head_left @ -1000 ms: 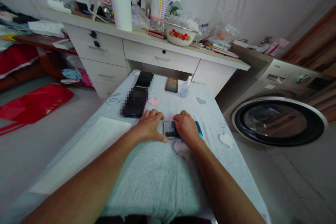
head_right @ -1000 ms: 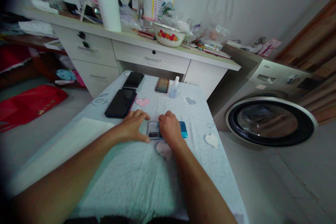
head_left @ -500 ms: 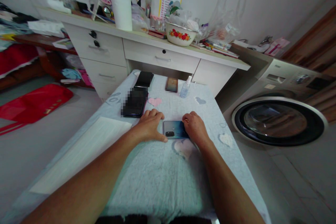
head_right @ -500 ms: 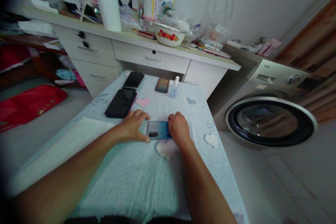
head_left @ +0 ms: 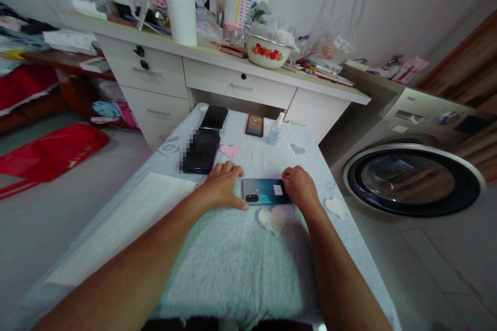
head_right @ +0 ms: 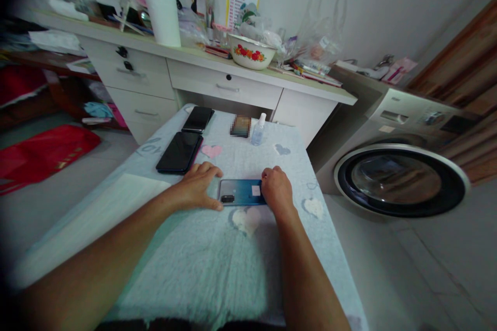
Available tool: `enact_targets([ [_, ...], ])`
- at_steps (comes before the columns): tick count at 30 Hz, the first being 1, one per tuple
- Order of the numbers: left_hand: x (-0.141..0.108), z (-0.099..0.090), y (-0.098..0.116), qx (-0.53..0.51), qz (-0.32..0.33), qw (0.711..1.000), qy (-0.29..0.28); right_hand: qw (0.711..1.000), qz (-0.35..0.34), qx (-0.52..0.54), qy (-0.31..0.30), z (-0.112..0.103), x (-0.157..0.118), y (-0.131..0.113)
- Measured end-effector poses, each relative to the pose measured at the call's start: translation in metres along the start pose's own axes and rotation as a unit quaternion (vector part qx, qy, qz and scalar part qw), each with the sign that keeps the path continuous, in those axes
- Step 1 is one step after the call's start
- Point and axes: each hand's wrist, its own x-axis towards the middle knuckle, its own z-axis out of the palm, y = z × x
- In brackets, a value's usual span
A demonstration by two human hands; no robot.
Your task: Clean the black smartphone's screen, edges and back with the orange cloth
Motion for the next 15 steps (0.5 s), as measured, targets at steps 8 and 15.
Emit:
enact_targets([
  [8,0.001,0.001,-0.001,0.004,0.002,1.0,-0.001,0.999,-0.027,0.029,-0.012,0.002,-0.002,-0.01],
  [15,0.0,-0.001,0.0,0.002,0.002,1.0,0.0,0.994,-0.087,0.072,-0.009,0.003,-0.011,-0.027],
])
